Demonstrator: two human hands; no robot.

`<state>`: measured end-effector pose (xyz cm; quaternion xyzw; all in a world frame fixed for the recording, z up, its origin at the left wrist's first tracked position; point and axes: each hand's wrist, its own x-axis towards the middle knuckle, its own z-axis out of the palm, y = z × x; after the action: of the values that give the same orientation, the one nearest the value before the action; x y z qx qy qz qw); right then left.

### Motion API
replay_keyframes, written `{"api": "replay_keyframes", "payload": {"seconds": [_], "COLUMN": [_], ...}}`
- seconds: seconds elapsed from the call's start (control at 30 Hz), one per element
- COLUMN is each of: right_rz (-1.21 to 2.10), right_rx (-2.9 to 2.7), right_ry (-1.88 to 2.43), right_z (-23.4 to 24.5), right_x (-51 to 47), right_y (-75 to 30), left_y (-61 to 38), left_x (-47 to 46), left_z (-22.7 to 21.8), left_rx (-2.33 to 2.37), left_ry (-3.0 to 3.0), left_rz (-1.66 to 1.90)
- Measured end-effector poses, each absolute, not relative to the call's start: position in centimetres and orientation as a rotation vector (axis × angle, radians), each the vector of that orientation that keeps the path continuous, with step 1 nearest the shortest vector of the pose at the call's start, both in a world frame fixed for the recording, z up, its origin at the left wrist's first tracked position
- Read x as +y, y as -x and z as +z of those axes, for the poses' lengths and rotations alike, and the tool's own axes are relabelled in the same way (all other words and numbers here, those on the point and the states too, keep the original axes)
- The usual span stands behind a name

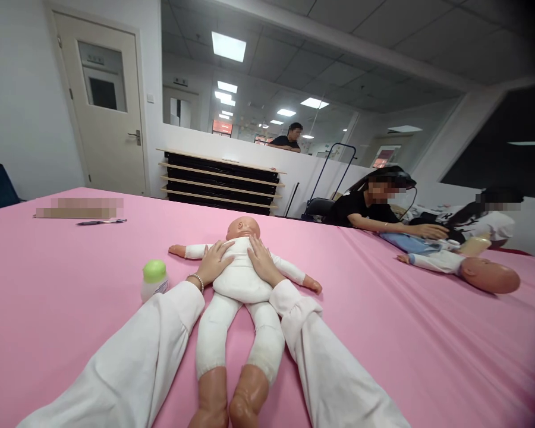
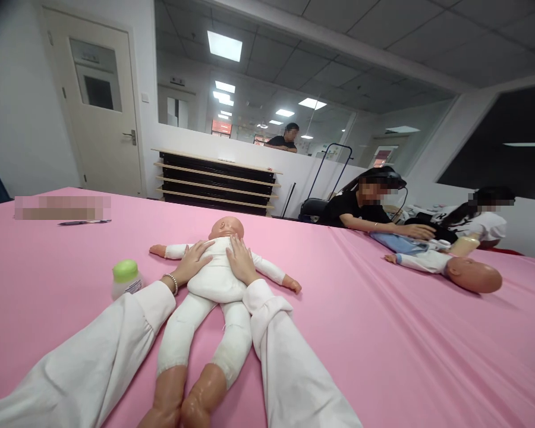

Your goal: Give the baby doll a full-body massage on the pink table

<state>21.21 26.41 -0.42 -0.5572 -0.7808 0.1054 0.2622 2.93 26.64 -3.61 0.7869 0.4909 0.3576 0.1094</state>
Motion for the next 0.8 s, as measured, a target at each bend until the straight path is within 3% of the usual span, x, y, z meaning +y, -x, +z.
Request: {"api": "replay_keyframes", "payload": {"seconds": [0.23,0.53,0.8], "right_rz": [0.284,-0.071,0.277], "right_rx": [-2.047,-1.763,-2.231], "right_ry": [1.765,2.097,1.405], "right_z": [-2.0,-1.3,1.4], "right_x": [26.3,24.3,23.5], "right_y": [-24.1,-25.2,-20.8], "left_y": [-3.2,-3.0,-3.0], "left_x": [26.4,26.1,26.0], "left_z": [-3.2,-3.4,-3.3], "left_rx": [1.48,1.498,1.536], "left_ry": [-2.283,-2.244,-2.228], "left_rz": [1.002,1.055,1.069]}}
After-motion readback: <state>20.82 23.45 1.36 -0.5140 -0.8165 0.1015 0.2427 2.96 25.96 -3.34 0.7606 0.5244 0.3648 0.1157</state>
